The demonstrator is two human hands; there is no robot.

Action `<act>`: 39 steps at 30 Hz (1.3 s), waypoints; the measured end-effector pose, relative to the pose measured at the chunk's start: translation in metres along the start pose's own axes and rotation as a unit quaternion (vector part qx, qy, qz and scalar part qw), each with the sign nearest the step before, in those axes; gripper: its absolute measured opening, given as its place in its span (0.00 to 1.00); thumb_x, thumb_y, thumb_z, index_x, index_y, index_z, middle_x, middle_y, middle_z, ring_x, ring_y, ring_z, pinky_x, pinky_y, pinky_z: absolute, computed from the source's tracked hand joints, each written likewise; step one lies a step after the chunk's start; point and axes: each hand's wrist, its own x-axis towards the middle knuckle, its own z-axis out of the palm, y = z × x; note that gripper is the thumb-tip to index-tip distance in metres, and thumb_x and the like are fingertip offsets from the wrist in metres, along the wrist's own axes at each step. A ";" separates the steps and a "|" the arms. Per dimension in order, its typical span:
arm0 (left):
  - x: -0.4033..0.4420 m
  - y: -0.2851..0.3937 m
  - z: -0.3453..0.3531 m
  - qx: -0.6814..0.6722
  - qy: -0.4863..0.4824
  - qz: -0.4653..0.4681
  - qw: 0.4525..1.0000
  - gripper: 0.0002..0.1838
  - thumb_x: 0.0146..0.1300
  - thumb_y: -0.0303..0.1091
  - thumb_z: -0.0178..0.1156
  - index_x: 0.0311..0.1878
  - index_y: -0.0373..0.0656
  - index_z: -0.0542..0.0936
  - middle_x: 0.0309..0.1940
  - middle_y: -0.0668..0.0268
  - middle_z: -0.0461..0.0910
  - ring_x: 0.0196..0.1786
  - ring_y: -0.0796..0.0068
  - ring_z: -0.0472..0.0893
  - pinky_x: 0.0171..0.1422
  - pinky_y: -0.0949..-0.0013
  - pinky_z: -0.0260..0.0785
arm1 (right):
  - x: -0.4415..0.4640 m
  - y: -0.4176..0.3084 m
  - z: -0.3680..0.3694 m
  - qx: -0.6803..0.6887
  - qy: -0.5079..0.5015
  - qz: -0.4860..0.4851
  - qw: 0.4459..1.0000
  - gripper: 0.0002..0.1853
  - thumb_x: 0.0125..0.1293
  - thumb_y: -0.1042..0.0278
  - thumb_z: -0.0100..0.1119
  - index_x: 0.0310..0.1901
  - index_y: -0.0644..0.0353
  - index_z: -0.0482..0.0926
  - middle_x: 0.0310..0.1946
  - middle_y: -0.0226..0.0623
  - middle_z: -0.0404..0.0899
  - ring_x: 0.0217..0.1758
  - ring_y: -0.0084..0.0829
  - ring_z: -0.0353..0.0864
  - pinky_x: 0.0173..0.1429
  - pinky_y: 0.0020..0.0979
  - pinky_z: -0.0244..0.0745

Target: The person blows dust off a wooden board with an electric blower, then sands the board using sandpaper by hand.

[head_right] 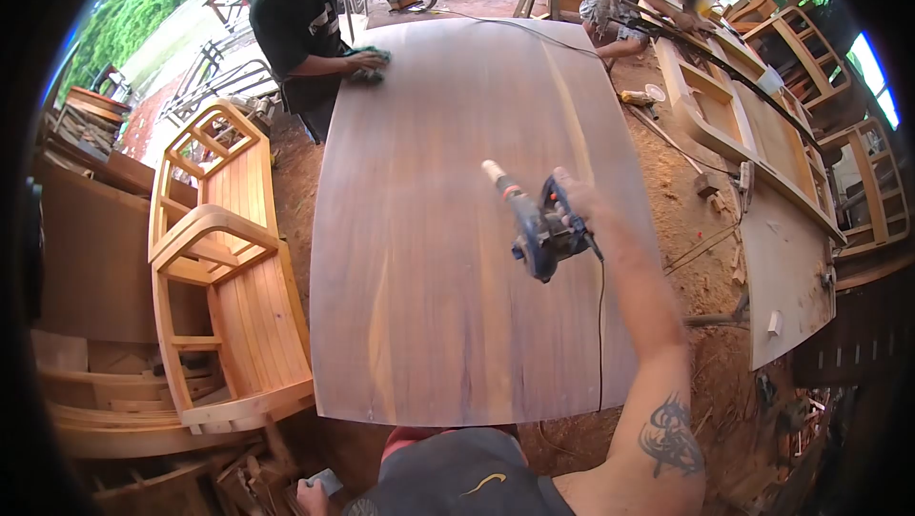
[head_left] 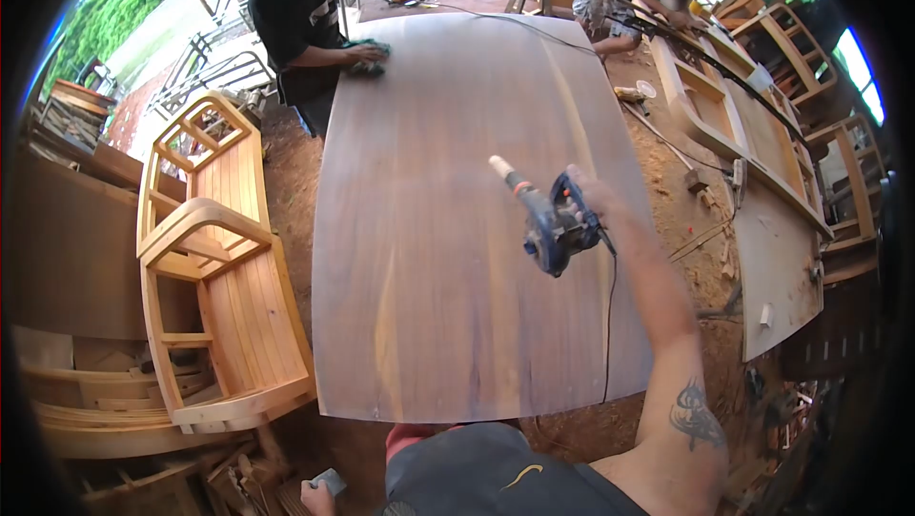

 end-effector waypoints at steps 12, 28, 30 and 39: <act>-0.011 0.025 -0.004 0.018 0.017 -0.006 1.000 0.14 0.52 0.37 0.65 0.32 0.34 0.77 0.28 0.44 0.82 0.36 0.39 0.83 0.46 0.44 0.74 | -0.075 0.011 0.098 -0.157 -0.135 -0.018 0.978 0.41 0.72 0.23 0.53 0.35 0.65 0.84 0.21 0.32 0.77 0.19 0.23 0.76 0.23 0.29 0.72; -0.004 0.016 0.007 -0.008 -0.020 -0.015 1.000 0.13 0.52 0.35 0.63 0.33 0.34 0.78 0.30 0.43 0.82 0.38 0.35 0.82 0.49 0.43 0.74 | -0.101 0.116 -0.095 0.015 0.176 -0.020 0.984 0.37 0.71 0.23 0.54 0.36 0.58 0.81 0.19 0.29 0.72 0.15 0.25 0.73 0.19 0.30 0.69; 0.005 0.015 0.013 -0.015 -0.027 0.001 1.000 0.13 0.52 0.36 0.64 0.33 0.34 0.77 0.30 0.43 0.82 0.38 0.36 0.82 0.49 0.44 0.74 | -0.110 0.129 -0.108 0.013 0.209 -0.008 0.978 0.37 0.71 0.22 0.54 0.37 0.57 0.81 0.19 0.28 0.72 0.15 0.25 0.73 0.19 0.30 0.69; 0.039 -0.002 0.021 -0.017 -0.047 0.022 0.998 0.14 0.54 0.37 0.65 0.35 0.34 0.77 0.32 0.42 0.82 0.42 0.36 0.83 0.52 0.43 0.74 | -0.171 0.156 -0.019 0.058 0.102 0.013 0.993 0.38 0.71 0.23 0.55 0.39 0.60 0.81 0.20 0.28 0.75 0.16 0.21 0.72 0.19 0.25 0.68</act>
